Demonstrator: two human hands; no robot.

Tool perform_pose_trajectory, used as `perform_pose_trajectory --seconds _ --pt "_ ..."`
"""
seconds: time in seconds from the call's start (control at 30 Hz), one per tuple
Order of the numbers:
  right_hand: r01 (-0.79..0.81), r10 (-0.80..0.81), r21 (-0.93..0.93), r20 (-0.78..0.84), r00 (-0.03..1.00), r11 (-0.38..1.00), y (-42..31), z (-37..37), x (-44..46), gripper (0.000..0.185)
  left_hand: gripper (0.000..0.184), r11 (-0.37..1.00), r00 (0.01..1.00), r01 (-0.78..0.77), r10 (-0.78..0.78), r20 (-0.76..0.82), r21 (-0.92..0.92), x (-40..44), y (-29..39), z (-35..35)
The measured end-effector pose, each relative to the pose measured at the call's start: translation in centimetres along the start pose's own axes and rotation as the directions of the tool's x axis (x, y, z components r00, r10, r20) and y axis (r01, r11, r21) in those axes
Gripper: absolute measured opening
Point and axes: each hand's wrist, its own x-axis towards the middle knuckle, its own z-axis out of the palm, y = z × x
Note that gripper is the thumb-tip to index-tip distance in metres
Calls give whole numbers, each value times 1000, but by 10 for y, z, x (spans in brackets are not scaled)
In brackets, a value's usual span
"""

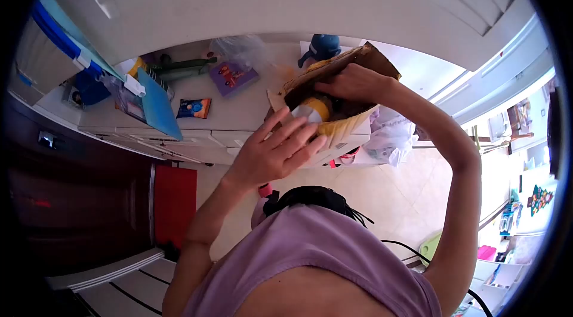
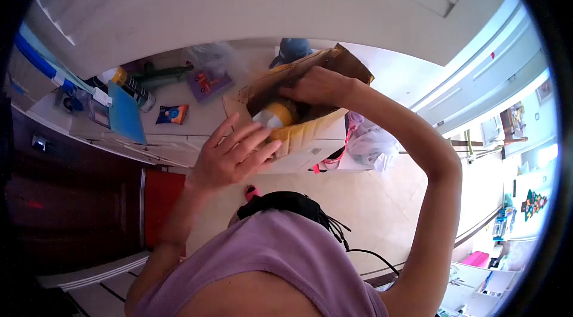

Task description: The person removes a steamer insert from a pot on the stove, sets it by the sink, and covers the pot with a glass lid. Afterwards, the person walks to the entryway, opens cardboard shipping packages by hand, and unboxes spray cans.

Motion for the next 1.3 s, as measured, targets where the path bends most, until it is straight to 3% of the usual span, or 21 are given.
perform_pose_trajectory --seconds 0.1,0.13,0.17,0.2,0.23,0.37,0.47,0.5,0.53,0.57,0.6,0.67,0.73,0.8,0.83,0.93,1.0,1.13,1.17,1.23,1.3 --pt "-162 134 175 158 978 971 3 -10 -4 34 34 981 975 52 -10 223 -185 -5 -10 -10" --pt "-152 137 288 74 988 946 5 -18 -11 44 32 968 901 171 -79 426 -182 -10 -7 -14" --pt "-132 148 394 -10 989 910 9 -25 -19 55 32 969 903 166 -75 424 -181 -19 -5 -13" --pt "-208 229 524 25 973 826 15 -27 -23 72 32 934 898 266 -151 414 -237 -32 -5 -6" --pt "-212 236 521 22 972 826 14 -31 -27 72 31 885 885 360 -224 408 -295 -43 -5 0" --pt "-266 330 602 5 944 753 2 -58 -38 74 41 853 864 433 -300 405 -291 -48 -6 7" --pt "-17 253 483 -429 867 875 -15 -70 -37 67 49 763 888 448 -320 329 -466 -28 -4 -1" --pt "-49 252 489 -358 899 871 -24 -86 -38 69 66 579 842 538 -400 361 -613 -31 -4 -1" --pt "-2 218 440 -439 871 898 -31 -92 -38 70 85 358 785 589 -465 409 -724 -35 -3 1" --pt "42 179 386 -519 836 922 -37 -97 -36 72 85 370 785 590 -472 402 -718 -42 -7 8" --pt "99 149 359 -602 785 928 -43 -103 -33 74 88 169 718 622 -513 470 -765 -51 -12 19" --pt "190 163 427 -662 732 884 -49 -117 -28 79 92 -27 648 621 -545 532 -783 -54 -14 20" --pt "252 196 491 -691 696 834 -54 -130 -20 75 89 49 651 609 -600 464 -791 -49 -10 16" --pt "315 255 581 -695 673 751 -59 -142 -13 71 87 199 715 429 -671 197 -881 -33 -4 15" --pt "363 271 627 -688 674 689 -59 -143 -9 68 88 250 716 424 -681 154 -871 -27 -3 11" --pt "514 306 756 -642 703 405 -62 -139 8 58 89 285 744 410 -654 137 -866 -22 4 -13" --pt "561 269 742 -662 700 366 -63 -140 17 58 93 293 773 378 -622 125 -879 -16 16 -31" --pt "592 239 805 -569 787 -34 -82 -140 40 66 101 337 777 422 -612 145 -841 -17 33 -58" --pt "581 213 810 -556 803 -75 -84 -139 42 67 101 342 764 432 -630 138 -835 -19 37 -62" --pt "551 160 820 -530 833 -156 -86 -137 47 71 105 192 714 456 -662 228 -869 -22 44 -67" --pt "511 133 846 -495 859 -150 -84 -125 59 71 102 209 704 440 -684 191 -873 -25 49 -70"
